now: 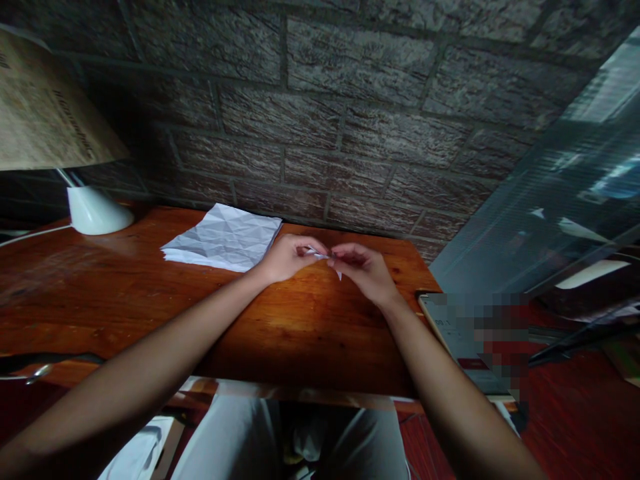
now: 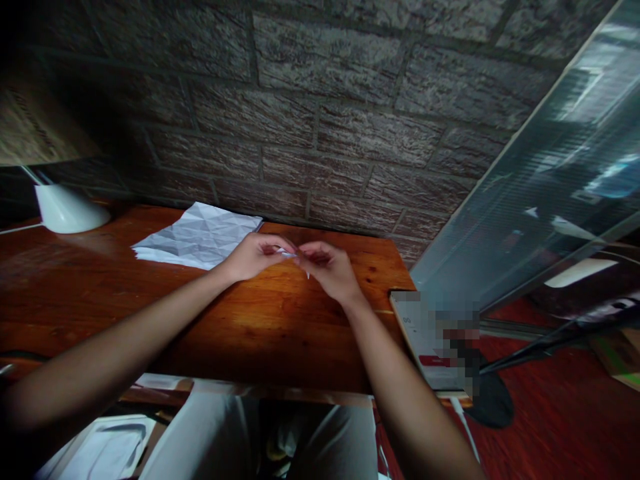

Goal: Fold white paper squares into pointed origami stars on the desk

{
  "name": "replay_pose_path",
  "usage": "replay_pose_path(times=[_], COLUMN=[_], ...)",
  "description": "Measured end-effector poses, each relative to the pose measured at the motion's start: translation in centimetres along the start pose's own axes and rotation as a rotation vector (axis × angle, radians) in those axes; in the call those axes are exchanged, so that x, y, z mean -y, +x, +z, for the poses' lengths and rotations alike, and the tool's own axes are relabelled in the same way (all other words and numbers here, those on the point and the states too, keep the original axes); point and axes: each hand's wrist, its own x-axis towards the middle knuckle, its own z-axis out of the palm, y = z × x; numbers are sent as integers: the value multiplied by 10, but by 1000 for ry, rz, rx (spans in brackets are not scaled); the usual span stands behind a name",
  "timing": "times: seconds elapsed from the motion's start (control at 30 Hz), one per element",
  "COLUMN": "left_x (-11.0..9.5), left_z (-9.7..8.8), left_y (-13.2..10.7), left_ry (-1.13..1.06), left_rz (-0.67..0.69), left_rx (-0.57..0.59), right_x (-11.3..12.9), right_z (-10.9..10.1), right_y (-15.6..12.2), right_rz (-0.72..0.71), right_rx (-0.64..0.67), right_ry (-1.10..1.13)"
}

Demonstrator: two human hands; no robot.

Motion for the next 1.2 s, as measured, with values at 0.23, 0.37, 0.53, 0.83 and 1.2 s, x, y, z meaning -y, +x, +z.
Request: replay_pose_path(times=[0.23,0.37,0.53,0.83,1.2], left_x=[-2,-3,-3,8,-9], left_z=[-6,-7,-8,1,15], left_y=[4,5,3,5,1], left_ry=[-85,-107,-95,-401,-459], left_rz=[160,178,109,-225,-337], left_rx=[-116,-96,-53,-260,-180], right_x=[7,9,15,13,7], right_z=[-8,-6,-4,-2,-2], right_y=[3,2,0,-1,-1], right_rz=[248,380,374,307,280], right_rx=[-252,-155,-59,-131,-144], right_ry=[271,396,414,362,372])
